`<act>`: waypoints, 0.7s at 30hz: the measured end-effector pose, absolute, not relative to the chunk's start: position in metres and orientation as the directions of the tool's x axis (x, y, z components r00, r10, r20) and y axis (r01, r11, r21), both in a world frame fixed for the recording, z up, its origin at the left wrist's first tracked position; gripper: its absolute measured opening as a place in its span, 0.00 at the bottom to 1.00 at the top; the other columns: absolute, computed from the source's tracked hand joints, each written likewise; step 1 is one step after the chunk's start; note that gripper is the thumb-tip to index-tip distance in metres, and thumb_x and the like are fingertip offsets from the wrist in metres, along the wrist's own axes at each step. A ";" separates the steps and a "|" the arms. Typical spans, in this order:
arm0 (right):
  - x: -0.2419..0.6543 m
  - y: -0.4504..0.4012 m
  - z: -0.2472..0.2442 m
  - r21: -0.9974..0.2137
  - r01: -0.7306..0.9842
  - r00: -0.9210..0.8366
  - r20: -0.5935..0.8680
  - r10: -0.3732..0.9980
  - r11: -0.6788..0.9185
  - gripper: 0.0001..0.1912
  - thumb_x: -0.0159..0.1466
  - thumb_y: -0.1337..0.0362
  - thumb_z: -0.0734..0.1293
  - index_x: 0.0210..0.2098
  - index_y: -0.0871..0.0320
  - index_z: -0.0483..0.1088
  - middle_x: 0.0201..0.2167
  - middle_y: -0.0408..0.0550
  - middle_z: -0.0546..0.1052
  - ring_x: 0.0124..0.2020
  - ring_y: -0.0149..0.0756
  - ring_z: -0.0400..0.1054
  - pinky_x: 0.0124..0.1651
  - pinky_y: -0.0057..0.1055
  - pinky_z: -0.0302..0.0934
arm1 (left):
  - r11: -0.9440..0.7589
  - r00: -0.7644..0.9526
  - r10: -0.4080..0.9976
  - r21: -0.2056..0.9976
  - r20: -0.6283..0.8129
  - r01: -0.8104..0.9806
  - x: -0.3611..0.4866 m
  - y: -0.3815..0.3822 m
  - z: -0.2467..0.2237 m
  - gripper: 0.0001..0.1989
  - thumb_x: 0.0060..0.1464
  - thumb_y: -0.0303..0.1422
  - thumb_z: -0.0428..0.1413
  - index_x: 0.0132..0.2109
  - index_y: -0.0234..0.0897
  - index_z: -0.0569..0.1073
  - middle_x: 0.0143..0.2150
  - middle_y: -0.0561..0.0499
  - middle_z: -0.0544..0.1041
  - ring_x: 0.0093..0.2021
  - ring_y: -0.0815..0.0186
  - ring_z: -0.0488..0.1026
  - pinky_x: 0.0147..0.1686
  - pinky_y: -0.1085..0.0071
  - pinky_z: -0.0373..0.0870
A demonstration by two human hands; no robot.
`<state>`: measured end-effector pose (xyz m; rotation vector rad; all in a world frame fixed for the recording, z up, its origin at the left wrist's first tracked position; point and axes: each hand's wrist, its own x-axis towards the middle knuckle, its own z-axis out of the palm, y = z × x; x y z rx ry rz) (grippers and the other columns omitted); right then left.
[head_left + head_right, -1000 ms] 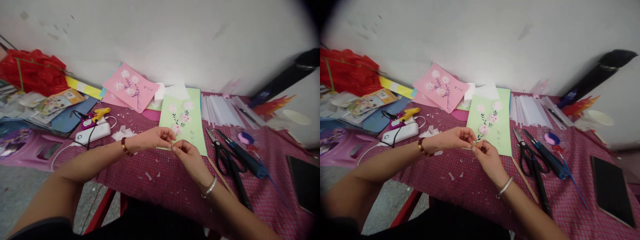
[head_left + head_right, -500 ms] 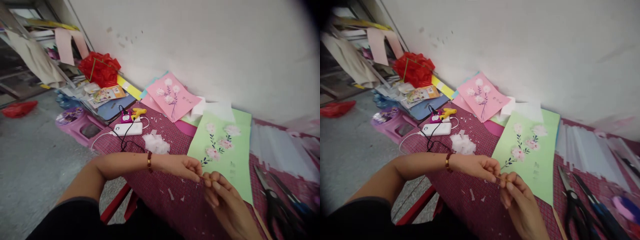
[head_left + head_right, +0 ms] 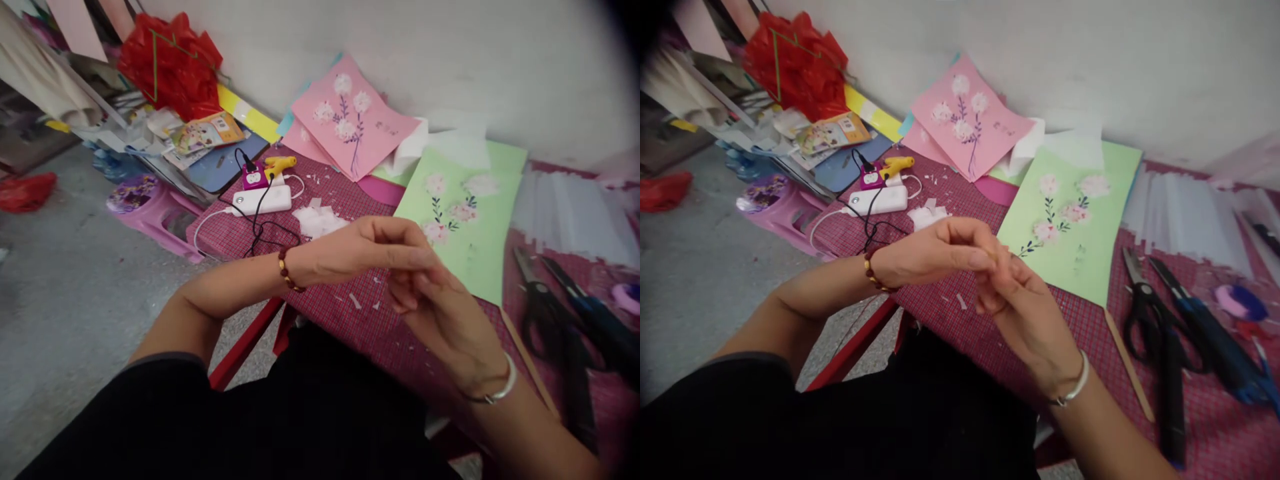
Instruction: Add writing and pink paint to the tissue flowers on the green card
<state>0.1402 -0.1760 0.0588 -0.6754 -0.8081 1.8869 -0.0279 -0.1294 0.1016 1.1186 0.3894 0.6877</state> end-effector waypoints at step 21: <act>0.130 -0.280 -0.155 -0.545 -0.493 -0.240 -0.664 0.708 -0.678 0.11 0.49 0.68 0.75 0.27 0.56 0.68 0.35 0.45 0.74 0.44 0.43 0.74 0.49 0.41 0.68 | 0.752 0.567 0.558 0.659 -0.605 -0.037 -0.120 -0.289 -0.030 0.14 0.52 0.36 0.53 0.27 0.39 0.54 0.22 0.61 0.55 0.16 0.79 0.43 0.16 0.78 0.38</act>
